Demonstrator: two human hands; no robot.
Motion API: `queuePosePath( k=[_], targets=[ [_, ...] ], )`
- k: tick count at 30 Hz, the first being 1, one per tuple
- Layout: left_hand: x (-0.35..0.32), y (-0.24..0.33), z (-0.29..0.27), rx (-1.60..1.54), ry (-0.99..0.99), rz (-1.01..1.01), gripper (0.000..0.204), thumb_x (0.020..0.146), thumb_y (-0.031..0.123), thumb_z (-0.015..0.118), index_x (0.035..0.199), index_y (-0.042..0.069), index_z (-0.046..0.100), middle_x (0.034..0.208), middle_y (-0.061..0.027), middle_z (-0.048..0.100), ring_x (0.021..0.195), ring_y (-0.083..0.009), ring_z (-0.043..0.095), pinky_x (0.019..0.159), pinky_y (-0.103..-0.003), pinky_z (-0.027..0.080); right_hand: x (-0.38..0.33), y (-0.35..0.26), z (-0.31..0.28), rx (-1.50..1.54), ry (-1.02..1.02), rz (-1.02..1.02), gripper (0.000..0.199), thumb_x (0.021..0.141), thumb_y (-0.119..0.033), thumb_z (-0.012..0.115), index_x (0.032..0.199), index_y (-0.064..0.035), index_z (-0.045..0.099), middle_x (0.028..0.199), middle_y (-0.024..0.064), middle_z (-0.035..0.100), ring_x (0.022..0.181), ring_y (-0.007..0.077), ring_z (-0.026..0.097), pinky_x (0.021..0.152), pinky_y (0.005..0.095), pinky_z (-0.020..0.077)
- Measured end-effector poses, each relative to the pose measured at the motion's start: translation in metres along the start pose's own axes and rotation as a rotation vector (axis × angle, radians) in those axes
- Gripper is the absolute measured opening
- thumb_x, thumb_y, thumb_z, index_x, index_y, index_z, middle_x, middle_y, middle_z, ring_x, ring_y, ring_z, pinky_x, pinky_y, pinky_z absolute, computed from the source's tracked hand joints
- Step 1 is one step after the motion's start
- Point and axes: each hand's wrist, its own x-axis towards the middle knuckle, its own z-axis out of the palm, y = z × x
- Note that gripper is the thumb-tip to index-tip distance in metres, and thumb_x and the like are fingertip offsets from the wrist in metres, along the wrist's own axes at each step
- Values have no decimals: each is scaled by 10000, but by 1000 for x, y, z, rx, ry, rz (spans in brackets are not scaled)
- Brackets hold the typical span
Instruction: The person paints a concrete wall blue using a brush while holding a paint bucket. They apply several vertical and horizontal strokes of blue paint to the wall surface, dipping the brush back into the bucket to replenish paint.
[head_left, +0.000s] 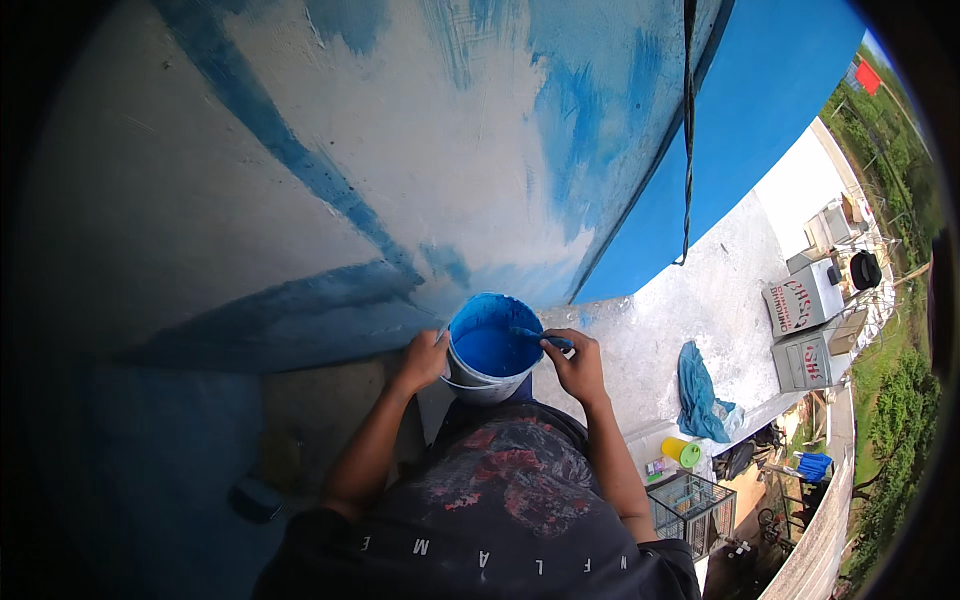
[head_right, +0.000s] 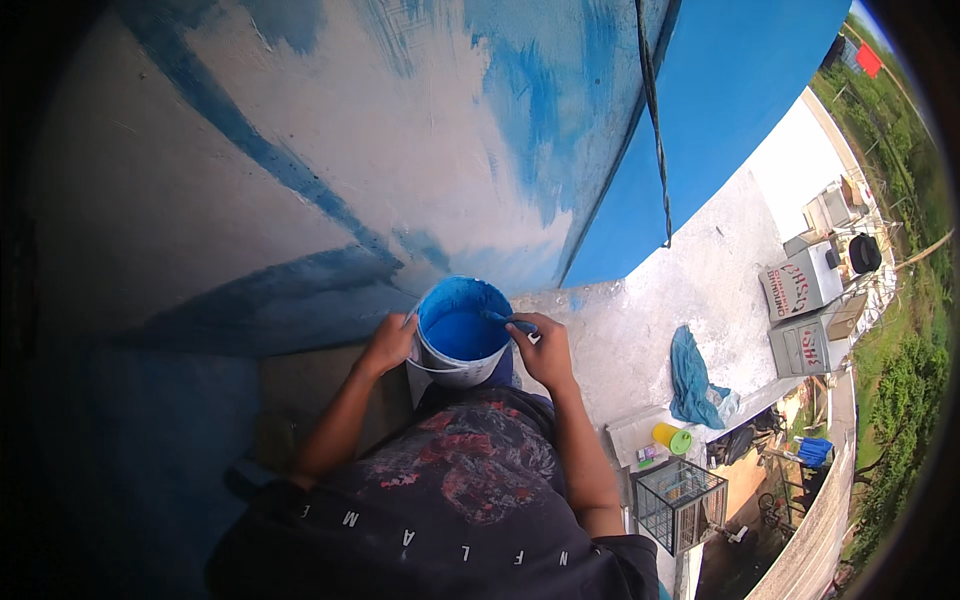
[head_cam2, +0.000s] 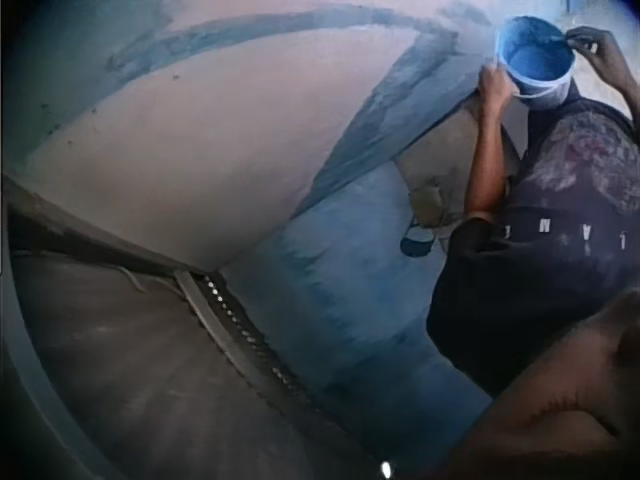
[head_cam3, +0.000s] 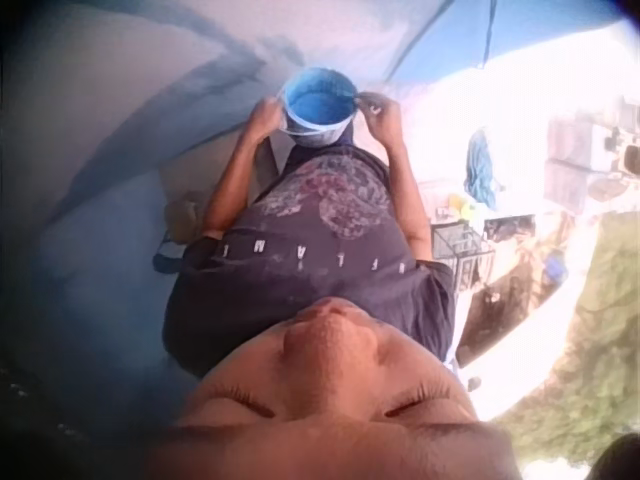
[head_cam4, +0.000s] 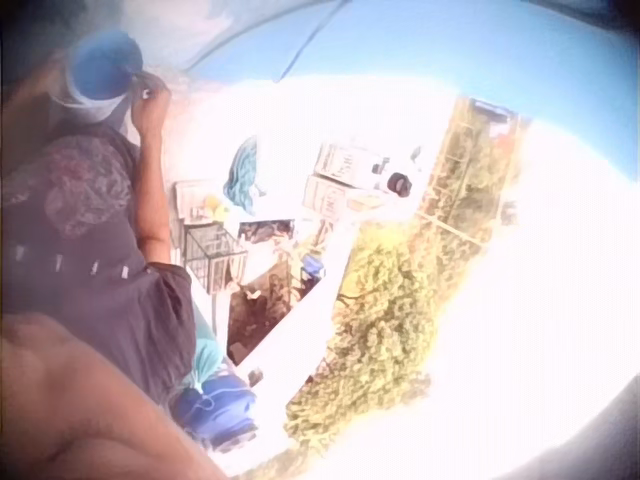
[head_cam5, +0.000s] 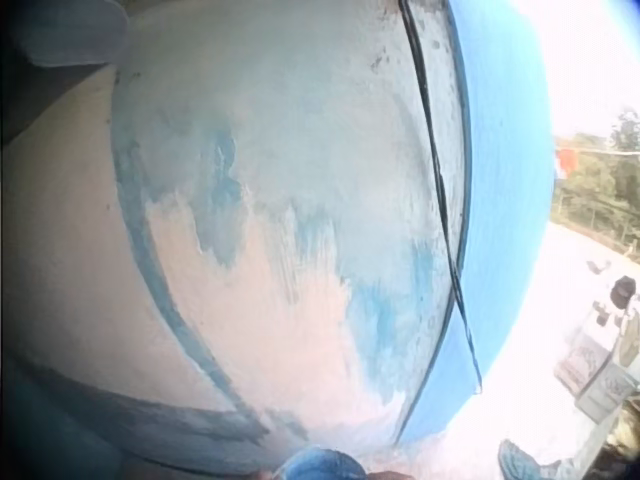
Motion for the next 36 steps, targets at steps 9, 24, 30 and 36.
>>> queuePosePath(
  k=[9,24,30,36],
  targets=[
    [3,17,0,320,87,-75,310,1080,125,445,999,-36,699,731,-168,754,643,-298,760,682,-436,606,0,16,-16,469,37,222,242,1016,-158,743,1167,31,750,916,114,768,807,186,720,750,311,544],
    [-59,155,-55,583,465,174,274,1012,69,627,1257,-4,727,977,-243,787,881,-407,777,840,-489,615,35,-44,-42,1028,80,-144,172,1095,-185,612,1176,-34,610,970,126,724,917,275,751,802,365,545],
    [-73,188,-108,745,673,414,387,965,36,703,1351,15,697,1071,-227,795,900,-368,794,848,-454,638,103,-167,-65,738,315,-433,189,1043,-158,688,1031,30,696,915,135,731,884,231,725,847,350,542],
    [-70,205,-178,905,1014,672,530,865,-67,795,1366,53,669,1095,-169,779,1005,-323,772,830,-418,651,157,-267,-64,428,521,-864,269,987,-42,718,1249,8,749,1062,153,754,884,220,720,811,340,548]
  ],
)
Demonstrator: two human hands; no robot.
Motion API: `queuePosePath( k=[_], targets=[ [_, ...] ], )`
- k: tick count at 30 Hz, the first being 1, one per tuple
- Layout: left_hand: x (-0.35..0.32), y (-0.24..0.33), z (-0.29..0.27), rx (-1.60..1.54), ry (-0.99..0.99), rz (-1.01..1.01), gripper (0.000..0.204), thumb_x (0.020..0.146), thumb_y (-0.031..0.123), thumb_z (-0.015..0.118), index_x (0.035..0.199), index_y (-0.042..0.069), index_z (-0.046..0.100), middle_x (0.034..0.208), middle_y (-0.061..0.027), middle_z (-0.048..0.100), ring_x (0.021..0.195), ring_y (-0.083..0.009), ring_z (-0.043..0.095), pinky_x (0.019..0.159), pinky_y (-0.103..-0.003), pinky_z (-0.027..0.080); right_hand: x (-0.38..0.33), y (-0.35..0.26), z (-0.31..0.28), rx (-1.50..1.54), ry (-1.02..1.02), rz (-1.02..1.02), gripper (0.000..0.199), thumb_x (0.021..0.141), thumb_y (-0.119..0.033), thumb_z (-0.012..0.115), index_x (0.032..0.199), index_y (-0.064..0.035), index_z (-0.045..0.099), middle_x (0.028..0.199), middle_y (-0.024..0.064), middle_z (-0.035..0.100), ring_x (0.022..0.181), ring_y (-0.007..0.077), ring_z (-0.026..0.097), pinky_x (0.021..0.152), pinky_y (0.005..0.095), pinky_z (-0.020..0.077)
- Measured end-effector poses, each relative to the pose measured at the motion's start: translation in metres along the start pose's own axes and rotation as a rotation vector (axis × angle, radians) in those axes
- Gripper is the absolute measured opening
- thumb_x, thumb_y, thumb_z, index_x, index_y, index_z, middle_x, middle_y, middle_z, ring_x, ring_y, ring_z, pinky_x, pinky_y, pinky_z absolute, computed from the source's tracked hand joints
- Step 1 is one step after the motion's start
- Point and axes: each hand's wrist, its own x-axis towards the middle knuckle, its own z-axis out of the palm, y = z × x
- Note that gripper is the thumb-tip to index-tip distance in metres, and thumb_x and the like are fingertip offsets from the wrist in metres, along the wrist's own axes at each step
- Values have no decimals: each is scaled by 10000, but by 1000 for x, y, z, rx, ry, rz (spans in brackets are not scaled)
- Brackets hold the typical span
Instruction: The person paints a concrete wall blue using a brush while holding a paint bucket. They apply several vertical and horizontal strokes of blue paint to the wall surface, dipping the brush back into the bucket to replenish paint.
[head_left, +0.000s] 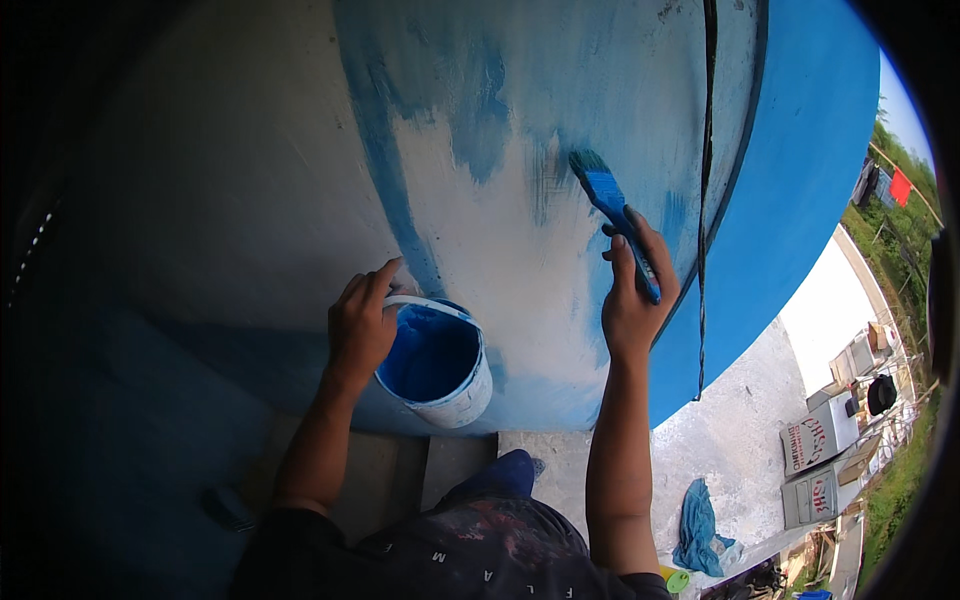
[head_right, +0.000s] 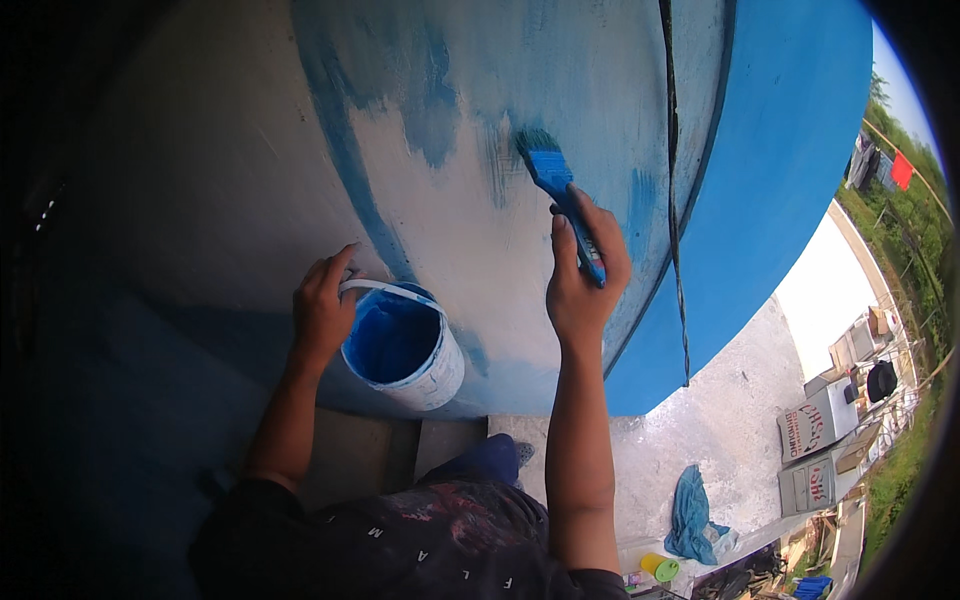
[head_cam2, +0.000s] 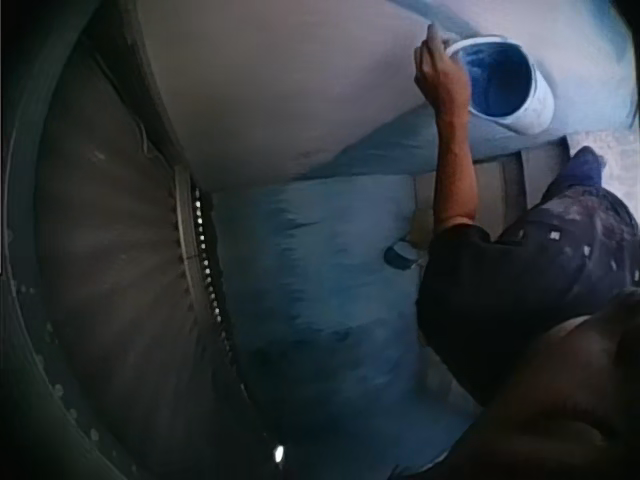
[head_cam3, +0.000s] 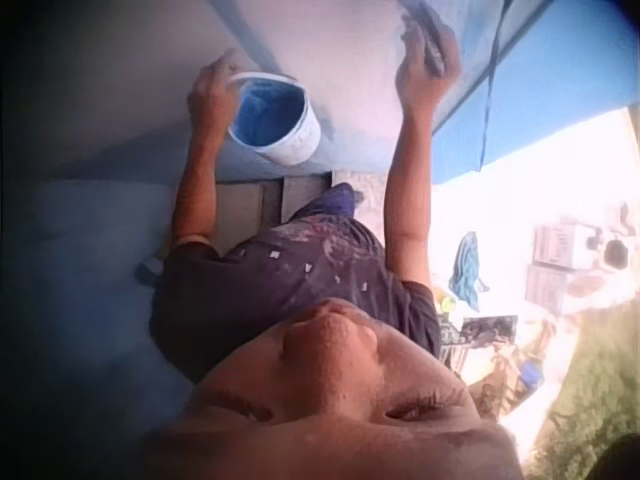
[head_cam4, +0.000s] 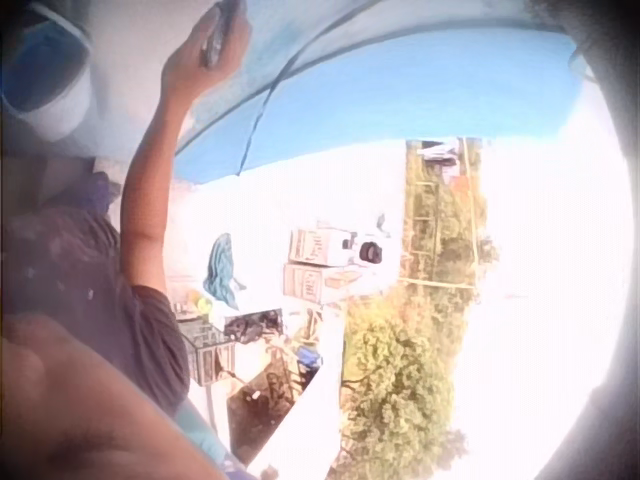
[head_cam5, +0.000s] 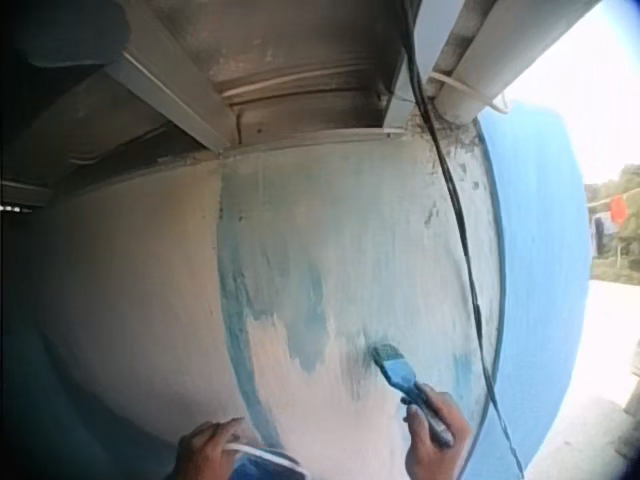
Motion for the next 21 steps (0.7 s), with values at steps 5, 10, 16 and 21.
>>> queuePosePath(
  k=[5,10,16,21],
  targets=[
    [30,-44,6,71,287,152,384,919,-62,734,1284,40,668,1105,-177,759,1066,-353,726,903,-443,631,-40,27,-1,-291,-56,-124,285,935,14,722,1218,8,757,1005,166,747,876,245,733,769,340,548],
    [61,-59,3,77,312,124,318,992,79,715,1298,43,640,1363,-209,640,1298,-406,595,1073,-540,529,-24,0,2,-228,-12,-123,270,922,25,717,1189,23,759,986,178,751,860,253,738,758,330,550],
    [87,-78,8,122,280,133,633,973,299,745,1518,96,495,1634,-217,430,1496,-441,415,1202,-642,362,2,3,15,-298,-28,-188,291,909,9,729,1197,-2,767,1033,177,749,846,274,743,736,336,554],
    [105,-114,20,66,325,221,821,954,472,705,1618,101,397,1720,-236,319,1576,-468,303,1232,-681,265,-79,31,-6,-343,-62,22,282,897,4,735,1177,1,772,998,183,747,846,282,747,742,336,557]
  ],
)
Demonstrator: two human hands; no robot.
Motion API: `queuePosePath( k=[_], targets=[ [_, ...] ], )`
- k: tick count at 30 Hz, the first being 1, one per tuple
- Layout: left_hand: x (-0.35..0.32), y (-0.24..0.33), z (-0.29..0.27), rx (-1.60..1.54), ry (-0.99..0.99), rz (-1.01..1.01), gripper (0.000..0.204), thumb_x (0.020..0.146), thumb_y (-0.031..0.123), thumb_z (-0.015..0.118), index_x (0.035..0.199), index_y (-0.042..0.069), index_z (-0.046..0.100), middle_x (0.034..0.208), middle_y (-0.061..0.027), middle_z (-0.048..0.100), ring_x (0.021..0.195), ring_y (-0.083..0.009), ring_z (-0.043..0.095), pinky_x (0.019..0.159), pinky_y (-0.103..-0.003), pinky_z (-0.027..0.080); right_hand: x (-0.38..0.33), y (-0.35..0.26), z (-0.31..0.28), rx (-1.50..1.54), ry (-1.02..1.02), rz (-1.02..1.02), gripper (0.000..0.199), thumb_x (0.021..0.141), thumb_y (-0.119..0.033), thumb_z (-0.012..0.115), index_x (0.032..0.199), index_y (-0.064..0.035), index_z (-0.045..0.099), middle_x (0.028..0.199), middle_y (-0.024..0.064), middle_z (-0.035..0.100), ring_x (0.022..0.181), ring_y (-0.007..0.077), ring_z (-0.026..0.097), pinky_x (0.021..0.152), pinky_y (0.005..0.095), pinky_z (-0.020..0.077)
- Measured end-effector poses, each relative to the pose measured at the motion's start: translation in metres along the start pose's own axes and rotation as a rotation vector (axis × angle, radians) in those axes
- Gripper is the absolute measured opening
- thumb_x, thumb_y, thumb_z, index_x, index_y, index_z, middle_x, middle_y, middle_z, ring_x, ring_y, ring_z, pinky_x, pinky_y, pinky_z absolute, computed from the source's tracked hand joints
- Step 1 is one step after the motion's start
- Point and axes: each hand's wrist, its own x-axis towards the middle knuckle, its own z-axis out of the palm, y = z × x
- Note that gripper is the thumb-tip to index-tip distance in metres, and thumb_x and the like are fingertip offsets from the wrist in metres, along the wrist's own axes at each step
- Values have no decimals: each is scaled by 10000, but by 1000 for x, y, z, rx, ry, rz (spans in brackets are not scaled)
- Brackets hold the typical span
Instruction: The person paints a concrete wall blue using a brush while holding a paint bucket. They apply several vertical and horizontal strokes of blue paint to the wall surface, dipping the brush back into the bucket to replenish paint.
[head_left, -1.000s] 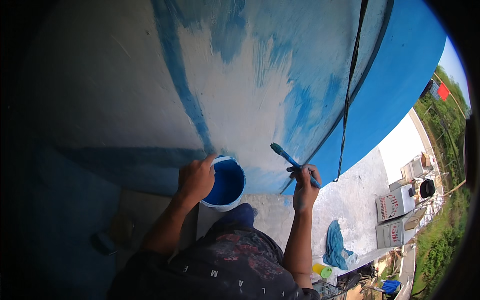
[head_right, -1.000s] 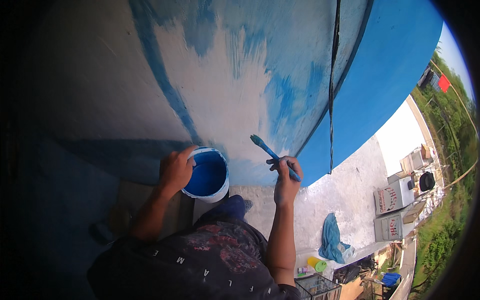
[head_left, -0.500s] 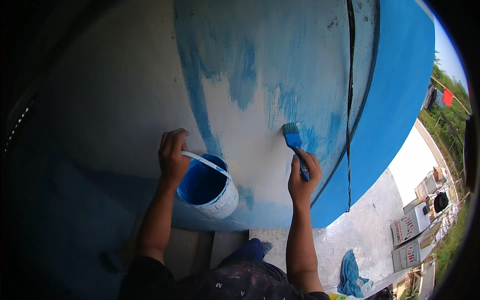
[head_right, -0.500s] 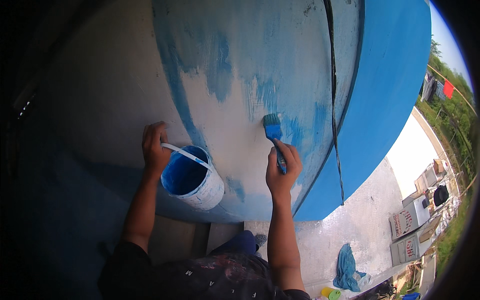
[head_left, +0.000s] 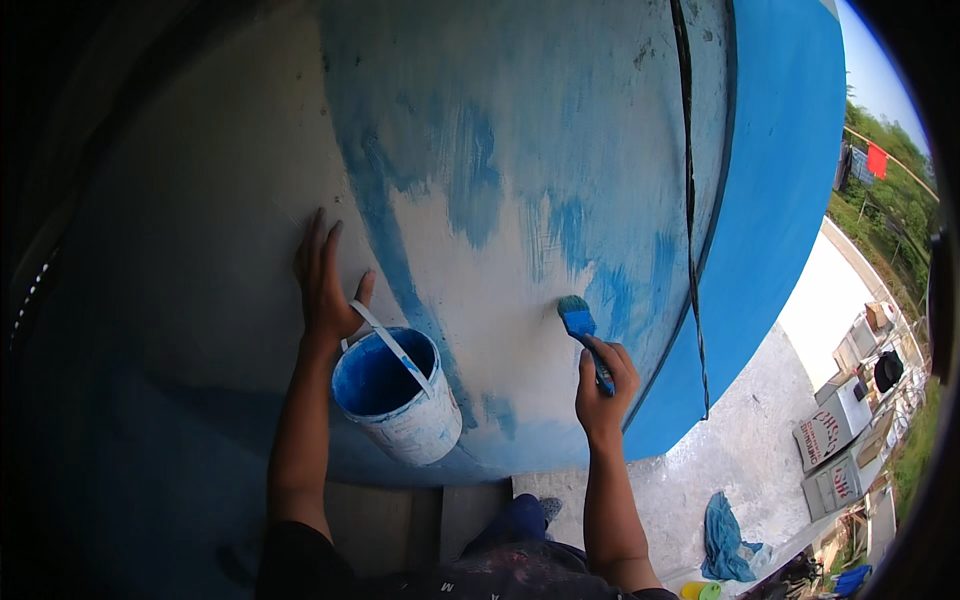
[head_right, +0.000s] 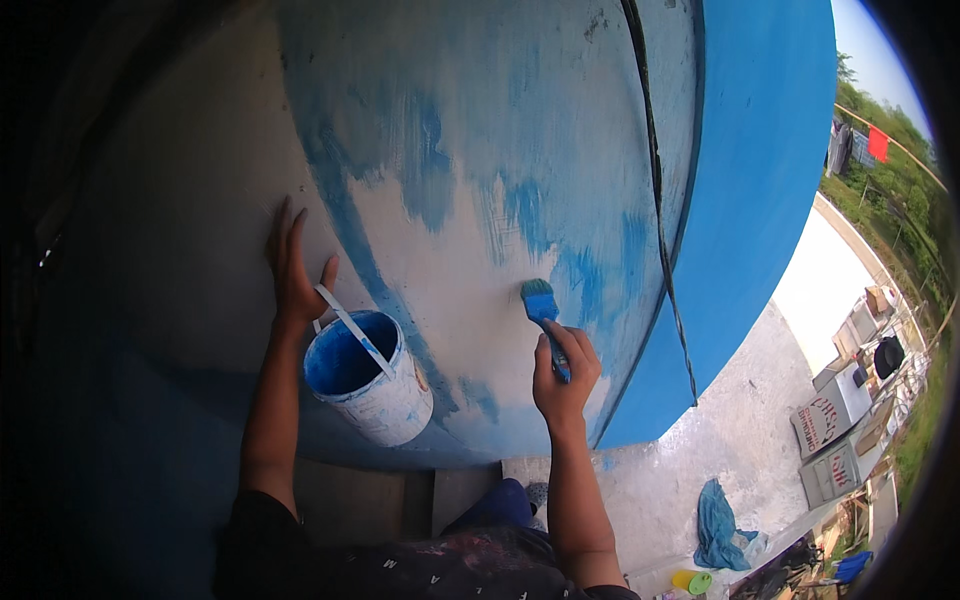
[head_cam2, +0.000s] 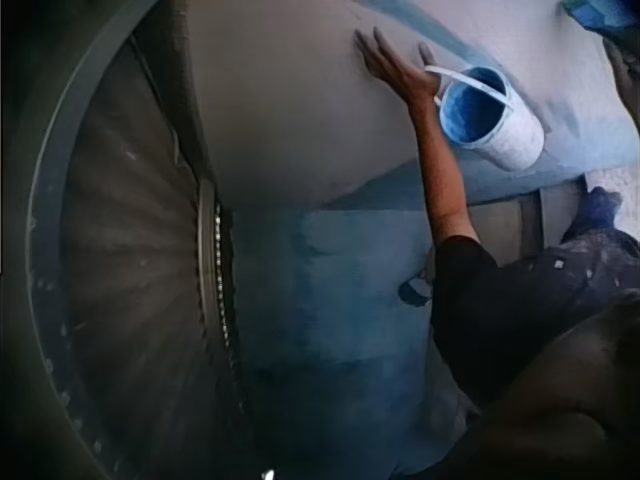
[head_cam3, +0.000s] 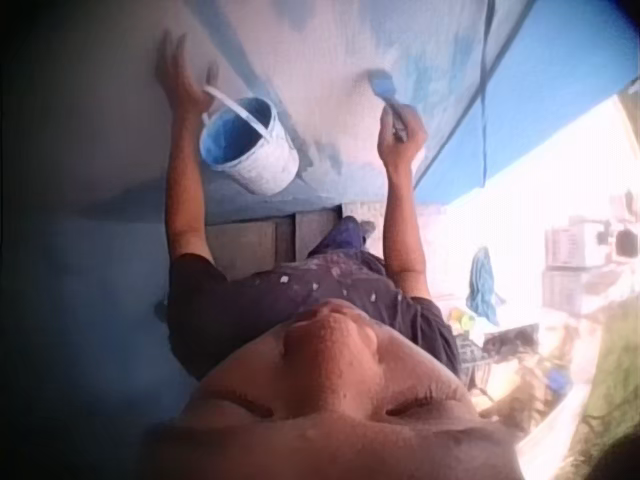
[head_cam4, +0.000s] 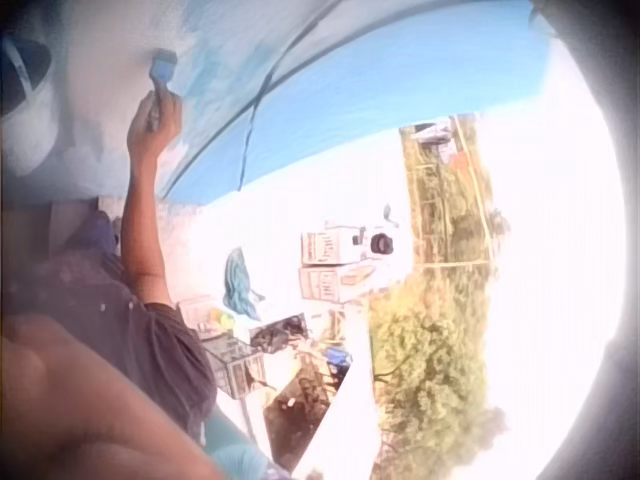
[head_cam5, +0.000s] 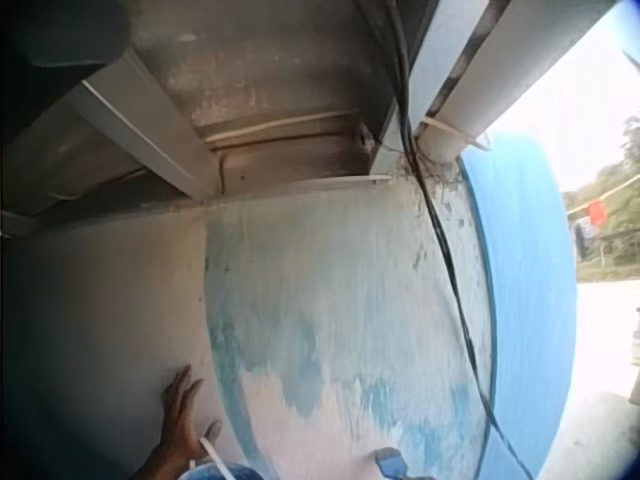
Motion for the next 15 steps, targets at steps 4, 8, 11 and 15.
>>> queuePosePath(
  k=[4,8,11,15],
  targets=[
    [-1,-10,29,-45,88,18,896,944,544,675,1642,80,358,1724,-255,302,1593,-475,273,1251,-680,188,34,-28,3,65,52,-136,281,895,31,730,1174,18,764,992,181,747,846,275,745,752,332,560],
    [-7,-17,52,42,101,11,942,940,578,654,1663,73,323,1725,-258,300,1601,-471,264,1262,-669,145,86,-56,27,53,87,-314,309,887,58,731,1194,29,750,1005,183,749,853,267,743,753,338,567],
    [-10,-21,60,83,75,35,937,960,582,606,1670,50,302,1724,-279,286,1608,-471,248,1261,-672,146,58,-38,39,-34,18,-256,341,878,59,737,1216,20,744,1011,184,754,855,267,749,740,344,571],
    [-11,-20,56,125,67,63,899,996,561,535,1668,17,290,1714,-307,283,1603,-483,253,1264,-672,137,1,-30,22,-66,-64,46,278,869,24,729,1143,28,776,917,187,765,774,268,766,712,339,581]
  ],
)
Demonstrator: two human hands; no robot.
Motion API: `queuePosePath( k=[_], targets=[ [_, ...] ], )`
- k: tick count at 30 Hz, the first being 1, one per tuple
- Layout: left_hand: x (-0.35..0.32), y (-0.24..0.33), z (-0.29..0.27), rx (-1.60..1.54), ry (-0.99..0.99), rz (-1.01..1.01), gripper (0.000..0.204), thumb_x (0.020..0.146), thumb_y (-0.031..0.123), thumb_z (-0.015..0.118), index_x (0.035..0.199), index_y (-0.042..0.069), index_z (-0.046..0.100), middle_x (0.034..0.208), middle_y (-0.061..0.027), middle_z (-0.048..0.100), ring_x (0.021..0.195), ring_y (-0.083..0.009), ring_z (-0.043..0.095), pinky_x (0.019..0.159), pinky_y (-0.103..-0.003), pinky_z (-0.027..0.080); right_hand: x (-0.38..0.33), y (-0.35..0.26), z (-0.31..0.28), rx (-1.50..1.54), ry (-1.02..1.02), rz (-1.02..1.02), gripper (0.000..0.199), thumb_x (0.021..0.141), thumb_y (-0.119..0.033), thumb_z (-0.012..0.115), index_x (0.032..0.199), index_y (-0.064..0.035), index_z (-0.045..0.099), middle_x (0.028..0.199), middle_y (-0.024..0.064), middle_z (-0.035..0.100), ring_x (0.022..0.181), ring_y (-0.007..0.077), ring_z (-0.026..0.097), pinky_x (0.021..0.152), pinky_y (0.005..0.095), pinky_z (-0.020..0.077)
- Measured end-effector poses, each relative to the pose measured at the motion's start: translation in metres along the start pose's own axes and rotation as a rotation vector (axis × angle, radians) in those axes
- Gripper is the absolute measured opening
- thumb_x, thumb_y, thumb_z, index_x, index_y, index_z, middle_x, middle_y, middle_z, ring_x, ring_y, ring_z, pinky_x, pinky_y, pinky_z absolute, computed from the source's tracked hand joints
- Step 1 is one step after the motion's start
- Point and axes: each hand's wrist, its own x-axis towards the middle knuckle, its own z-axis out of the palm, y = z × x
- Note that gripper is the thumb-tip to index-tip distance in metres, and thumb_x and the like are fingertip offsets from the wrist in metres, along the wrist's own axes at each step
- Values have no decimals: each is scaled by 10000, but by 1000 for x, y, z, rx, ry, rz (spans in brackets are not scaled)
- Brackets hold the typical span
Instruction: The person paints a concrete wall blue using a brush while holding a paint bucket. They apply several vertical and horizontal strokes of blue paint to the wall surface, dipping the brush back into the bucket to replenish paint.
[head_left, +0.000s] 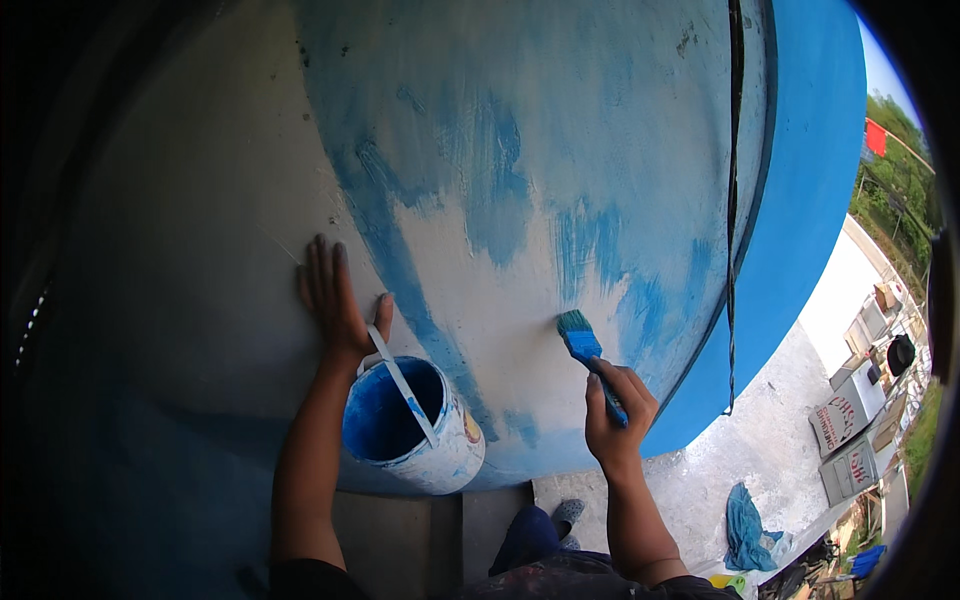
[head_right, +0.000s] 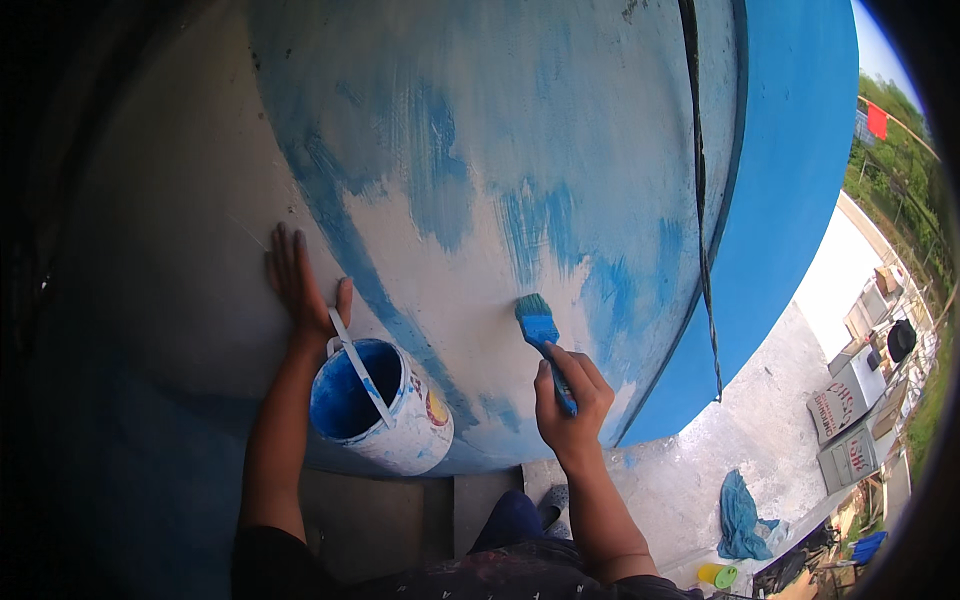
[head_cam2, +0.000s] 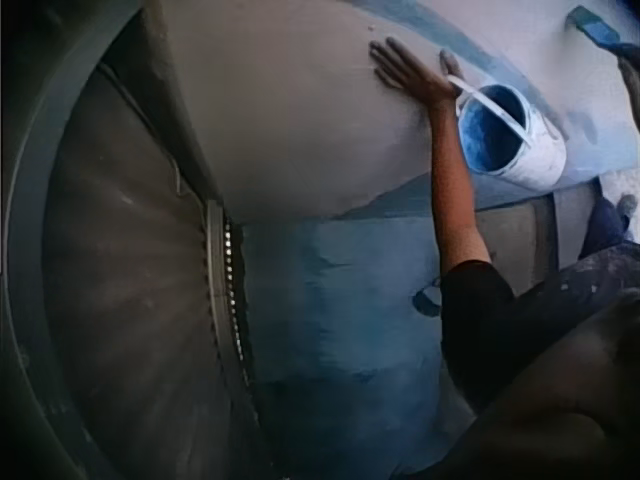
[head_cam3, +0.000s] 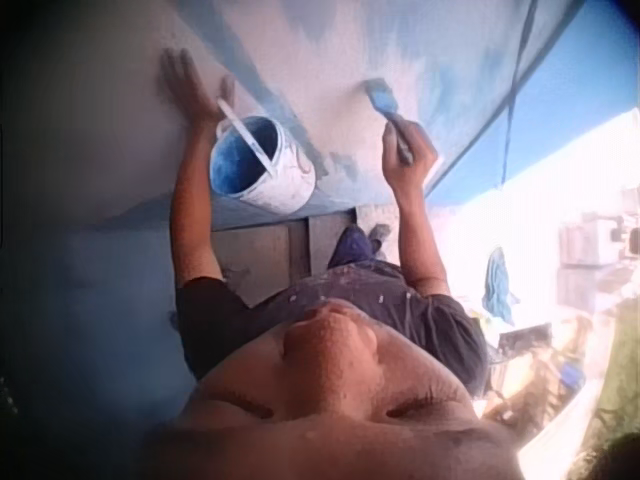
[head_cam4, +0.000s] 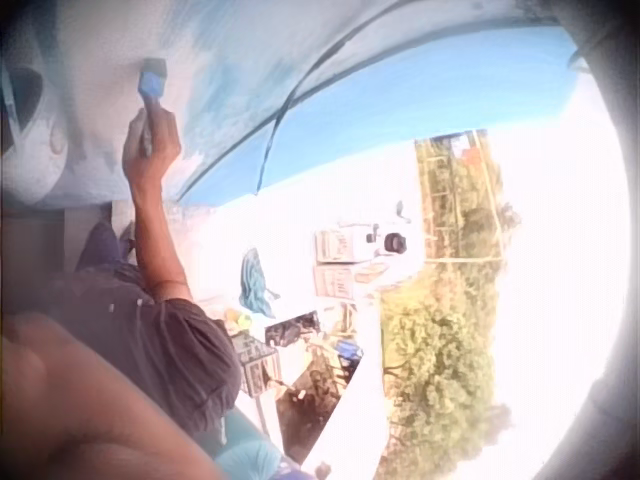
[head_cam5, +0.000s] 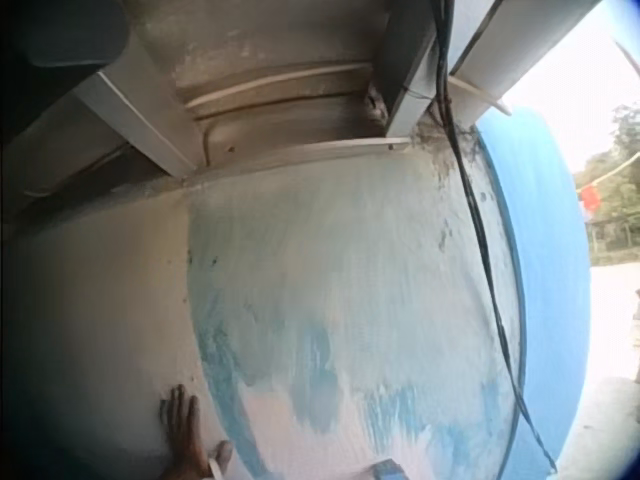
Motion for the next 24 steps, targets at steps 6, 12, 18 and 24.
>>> queuePosePath(
  k=[6,12,18,24],
  targets=[
    [1,6,12,18,27,43,851,1021,529,491,1667,11,297,1708,-306,299,1592,-496,277,1259,-674,159,95,-29,-2,82,159,-365,370,859,59,722,1229,47,738,1009,199,748,864,267,759,747,324,582],
    [2,-2,9,32,76,52,833,1025,536,482,1656,14,329,1714,-295,301,1585,-501,289,1245,-689,182,56,-18,6,47,-4,-167,338,826,42,757,1164,32,757,923,168,735,745,259,732,667,336,567],
    [4,2,6,26,44,50,852,1015,527,488,1657,-7,316,1705,-316,299,1593,-499,269,1249,-685,155,85,-45,-10,53,113,-344,356,832,41,758,1188,41,745,931,183,735,744,240,727,654,313,563],
    [2,-1,8,37,70,51,836,1026,539,465,1649,-2,334,1701,-303,321,1592,-493,280,1250,-677,169,61,-20,9,-35,33,-294,388,820,45,764,1207,20,735,913,159,714,746,265,705,647,352,553]
  ],
)
